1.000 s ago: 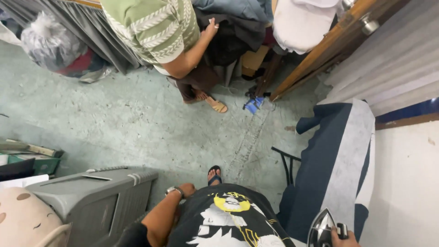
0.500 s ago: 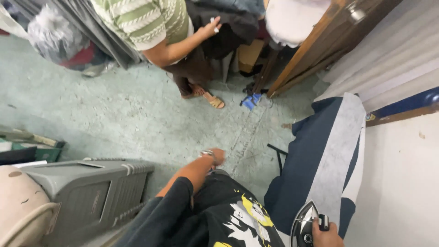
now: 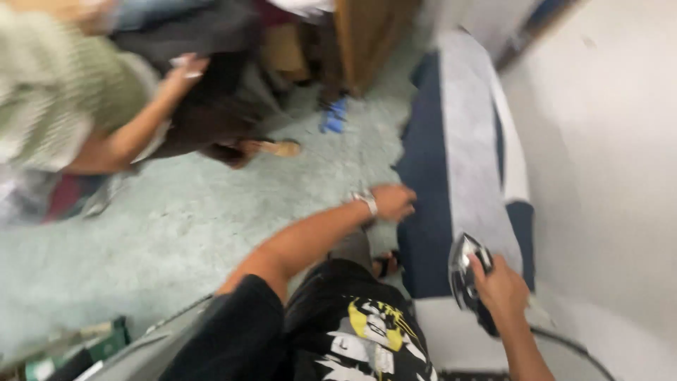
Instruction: A person uses a hand iron to press a piece of fabric on an ironing board in a factory setting.
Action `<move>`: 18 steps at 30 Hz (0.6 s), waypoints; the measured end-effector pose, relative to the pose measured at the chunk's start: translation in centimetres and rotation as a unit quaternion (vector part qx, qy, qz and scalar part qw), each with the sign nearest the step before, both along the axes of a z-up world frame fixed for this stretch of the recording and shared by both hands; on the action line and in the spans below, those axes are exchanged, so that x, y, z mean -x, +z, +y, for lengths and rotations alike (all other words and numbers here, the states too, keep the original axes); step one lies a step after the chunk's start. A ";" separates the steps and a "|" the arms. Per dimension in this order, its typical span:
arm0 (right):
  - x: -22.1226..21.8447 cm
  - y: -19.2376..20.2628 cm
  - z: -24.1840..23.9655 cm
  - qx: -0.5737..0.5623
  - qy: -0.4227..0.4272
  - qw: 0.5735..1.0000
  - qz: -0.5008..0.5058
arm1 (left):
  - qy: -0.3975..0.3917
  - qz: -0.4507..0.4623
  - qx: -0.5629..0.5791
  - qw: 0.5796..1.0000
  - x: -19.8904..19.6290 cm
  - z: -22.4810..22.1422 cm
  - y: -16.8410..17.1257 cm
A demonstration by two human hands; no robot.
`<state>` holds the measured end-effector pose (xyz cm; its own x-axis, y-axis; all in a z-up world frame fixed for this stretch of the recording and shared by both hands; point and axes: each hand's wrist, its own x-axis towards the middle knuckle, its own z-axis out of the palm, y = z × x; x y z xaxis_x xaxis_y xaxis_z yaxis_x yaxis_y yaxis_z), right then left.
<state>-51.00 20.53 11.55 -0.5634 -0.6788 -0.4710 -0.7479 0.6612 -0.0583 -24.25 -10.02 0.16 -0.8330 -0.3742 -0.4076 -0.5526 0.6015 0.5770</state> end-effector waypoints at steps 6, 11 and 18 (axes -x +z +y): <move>-1.0 2.5 1.5 -0.018 -0.120 0.985 -0.119 | -0.091 0.084 0.225 0.966 7.1 -4.7 0.0; -1.3 0.9 0.8 -0.022 -0.183 0.974 -0.131 | -0.149 0.097 0.200 0.964 11.0 -7.9 1.7; -2.2 -0.5 2.3 0.032 -0.111 0.987 -0.110 | -0.089 -0.059 0.131 0.986 15.0 -12.5 4.7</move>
<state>-48.76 22.80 11.10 -0.5902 -0.5824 -0.5590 -0.5490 0.7972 -0.2511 -39.28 -22.47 4.84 -0.8476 -0.3313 -0.4145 -0.4783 0.8153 0.3263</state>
